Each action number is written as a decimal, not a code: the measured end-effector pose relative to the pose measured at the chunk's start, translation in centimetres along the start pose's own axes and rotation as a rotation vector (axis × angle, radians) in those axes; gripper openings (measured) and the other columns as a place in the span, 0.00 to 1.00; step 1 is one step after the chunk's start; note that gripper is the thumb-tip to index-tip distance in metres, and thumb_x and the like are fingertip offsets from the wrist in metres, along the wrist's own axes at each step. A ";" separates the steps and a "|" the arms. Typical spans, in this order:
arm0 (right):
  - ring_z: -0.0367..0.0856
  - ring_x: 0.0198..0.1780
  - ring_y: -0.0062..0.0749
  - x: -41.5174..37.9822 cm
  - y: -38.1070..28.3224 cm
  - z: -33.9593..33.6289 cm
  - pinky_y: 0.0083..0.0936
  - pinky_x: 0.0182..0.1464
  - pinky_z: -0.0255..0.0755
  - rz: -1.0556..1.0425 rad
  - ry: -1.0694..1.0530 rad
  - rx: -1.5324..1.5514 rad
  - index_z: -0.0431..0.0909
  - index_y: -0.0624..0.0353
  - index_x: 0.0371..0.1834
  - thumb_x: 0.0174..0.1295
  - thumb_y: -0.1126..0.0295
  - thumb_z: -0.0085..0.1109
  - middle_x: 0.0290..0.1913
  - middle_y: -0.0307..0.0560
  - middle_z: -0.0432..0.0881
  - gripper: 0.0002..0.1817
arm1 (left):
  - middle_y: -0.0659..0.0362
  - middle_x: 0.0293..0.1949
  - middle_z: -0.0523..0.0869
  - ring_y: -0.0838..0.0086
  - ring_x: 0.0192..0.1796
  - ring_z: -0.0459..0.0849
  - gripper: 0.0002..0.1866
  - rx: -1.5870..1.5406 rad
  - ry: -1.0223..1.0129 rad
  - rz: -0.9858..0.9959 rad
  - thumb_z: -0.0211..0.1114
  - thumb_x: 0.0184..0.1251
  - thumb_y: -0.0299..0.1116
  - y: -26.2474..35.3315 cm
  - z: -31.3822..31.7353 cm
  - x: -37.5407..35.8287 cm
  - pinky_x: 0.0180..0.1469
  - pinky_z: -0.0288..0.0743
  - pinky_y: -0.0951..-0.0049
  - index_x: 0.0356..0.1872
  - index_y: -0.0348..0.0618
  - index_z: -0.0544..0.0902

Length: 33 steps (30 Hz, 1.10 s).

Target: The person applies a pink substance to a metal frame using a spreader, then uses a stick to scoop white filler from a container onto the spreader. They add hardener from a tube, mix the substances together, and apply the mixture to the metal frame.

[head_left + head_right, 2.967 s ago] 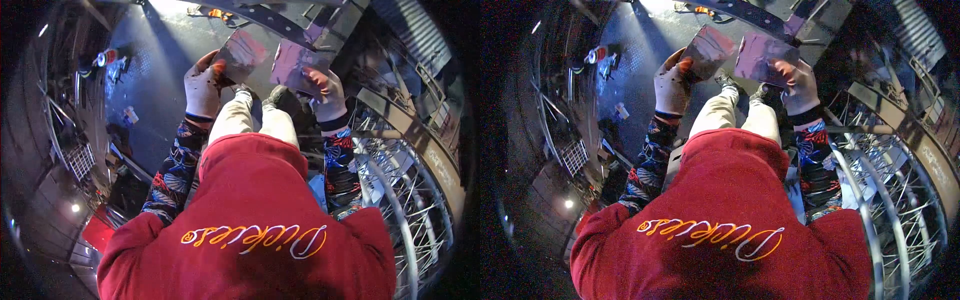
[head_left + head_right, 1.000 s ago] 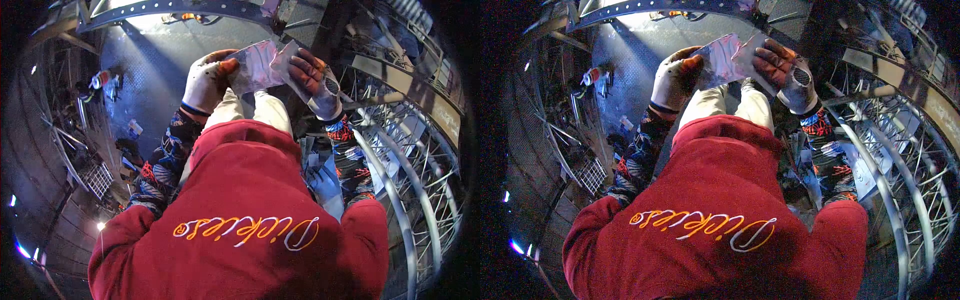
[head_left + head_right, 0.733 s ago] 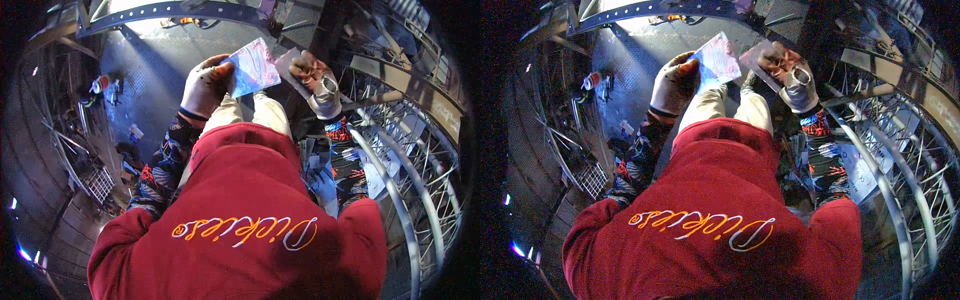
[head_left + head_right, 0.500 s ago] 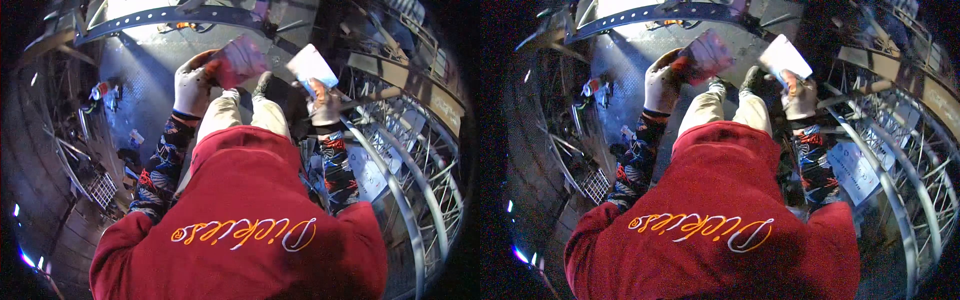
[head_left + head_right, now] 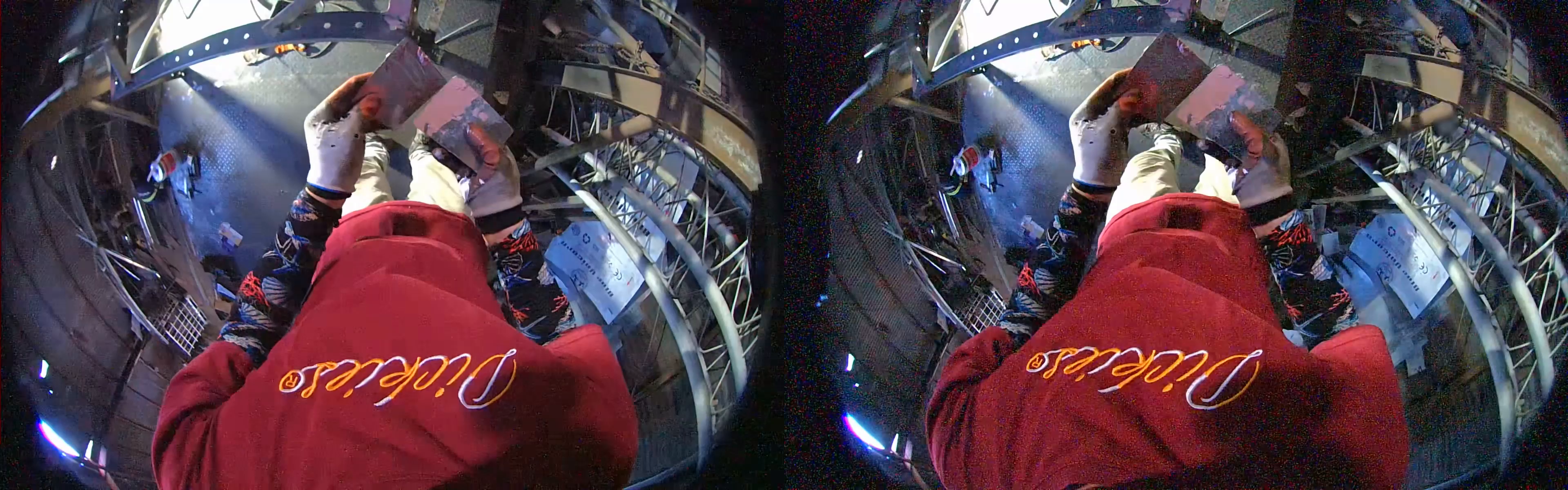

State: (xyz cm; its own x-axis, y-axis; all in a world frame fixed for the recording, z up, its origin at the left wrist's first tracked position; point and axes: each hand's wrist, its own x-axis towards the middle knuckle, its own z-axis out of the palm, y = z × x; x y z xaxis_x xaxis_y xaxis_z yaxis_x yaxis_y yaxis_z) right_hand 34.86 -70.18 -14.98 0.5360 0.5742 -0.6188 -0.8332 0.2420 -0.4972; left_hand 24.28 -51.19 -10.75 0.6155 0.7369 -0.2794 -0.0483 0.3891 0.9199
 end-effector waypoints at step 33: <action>0.83 0.51 0.34 1.4 3.7 -0.9 0.33 0.44 0.85 0.045 -0.119 0.202 0.76 0.58 0.57 0.68 0.70 0.55 0.53 0.47 0.82 0.15 | 0.62 0.38 0.87 0.84 0.42 0.83 0.17 0.370 -0.042 0.109 0.60 0.62 0.18 -0.3 0.5 -2.3 0.44 0.76 0.81 0.52 0.33 0.83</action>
State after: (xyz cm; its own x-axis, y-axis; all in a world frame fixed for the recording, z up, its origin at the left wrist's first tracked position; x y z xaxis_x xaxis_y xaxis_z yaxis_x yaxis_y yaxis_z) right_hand 32.65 -69.14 -18.21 0.4876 0.6730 -0.5562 -0.8728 0.3582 -0.3316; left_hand 23.26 -53.30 -10.25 0.6545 0.7368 -0.1698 0.1672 0.0780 0.9828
